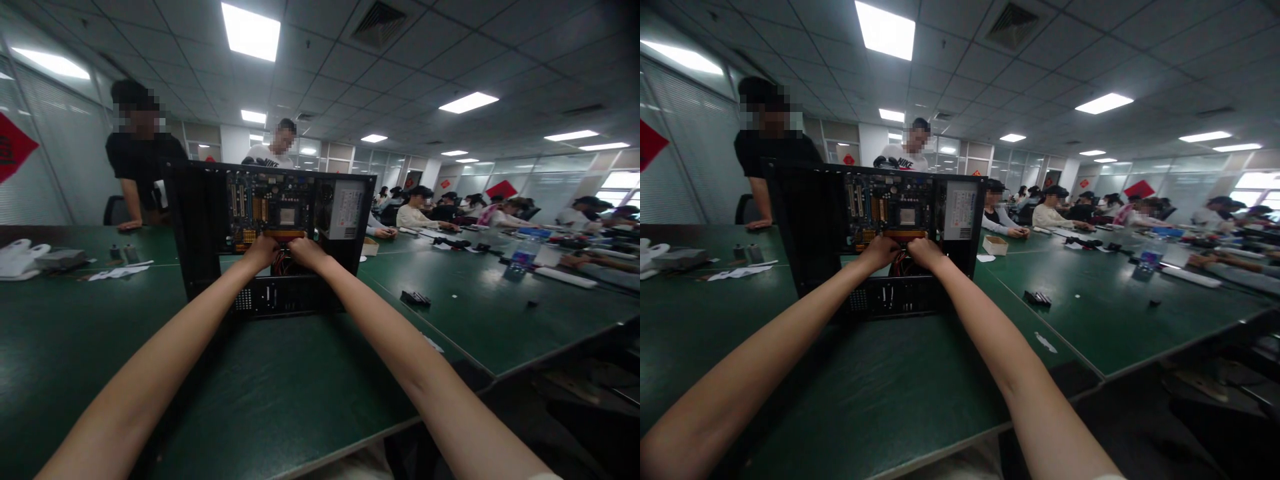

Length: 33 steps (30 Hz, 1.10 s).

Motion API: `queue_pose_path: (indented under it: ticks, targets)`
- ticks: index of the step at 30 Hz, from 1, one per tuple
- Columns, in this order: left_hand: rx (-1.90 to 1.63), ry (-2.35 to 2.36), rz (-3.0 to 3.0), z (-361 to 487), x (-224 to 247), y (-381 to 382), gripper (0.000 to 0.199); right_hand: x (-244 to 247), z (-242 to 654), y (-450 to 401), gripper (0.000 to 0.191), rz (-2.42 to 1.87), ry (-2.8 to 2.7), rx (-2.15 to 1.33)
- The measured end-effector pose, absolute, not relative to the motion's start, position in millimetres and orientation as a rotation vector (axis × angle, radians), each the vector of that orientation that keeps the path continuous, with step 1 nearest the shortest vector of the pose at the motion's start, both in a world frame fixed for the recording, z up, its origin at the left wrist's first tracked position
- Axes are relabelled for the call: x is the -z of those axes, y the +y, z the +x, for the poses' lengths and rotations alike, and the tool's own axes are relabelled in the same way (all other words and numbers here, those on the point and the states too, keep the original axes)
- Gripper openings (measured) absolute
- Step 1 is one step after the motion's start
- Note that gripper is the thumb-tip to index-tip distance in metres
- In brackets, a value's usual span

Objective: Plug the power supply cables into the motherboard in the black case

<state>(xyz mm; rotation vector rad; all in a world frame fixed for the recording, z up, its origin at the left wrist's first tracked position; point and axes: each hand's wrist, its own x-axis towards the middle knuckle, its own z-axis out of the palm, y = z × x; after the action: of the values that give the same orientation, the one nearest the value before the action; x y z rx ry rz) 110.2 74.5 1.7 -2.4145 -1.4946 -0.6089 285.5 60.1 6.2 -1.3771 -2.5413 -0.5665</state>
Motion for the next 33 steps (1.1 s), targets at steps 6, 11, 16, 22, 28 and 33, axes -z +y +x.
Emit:
queue_pose_path:
  ticks: [6,11,16,22,28,33]
  targets:
    - [0.594,-1.532,-2.41,111.3,-1.7,71.5,0.029,-2.5,297.1,60.8,0.033,-1.396,-2.504,0.479]
    - [0.582,-1.537,-2.411,112.2,-2.8,68.8,0.029,-2.8,297.3,63.9,0.038,-1.402,-2.486,0.417]
    - [0.552,-1.522,-2.405,115.2,-6.2,60.4,0.029,-2.8,294.8,62.7,0.036,-1.414,-2.469,0.382]
    - [0.53,-1.536,-2.389,116.8,-7.7,57.8,0.031,-3.5,293.9,62.1,0.034,-1.425,-2.428,0.366]
    - [0.531,-1.532,-2.388,115.6,-6.9,60.1,0.03,-5.3,290.9,58.9,0.032,-1.449,-2.412,0.357]
    - [0.551,-1.556,-2.365,115.1,-6.5,57.9,0.028,-6.6,288.2,56.6,0.031,-1.473,-2.407,0.385]
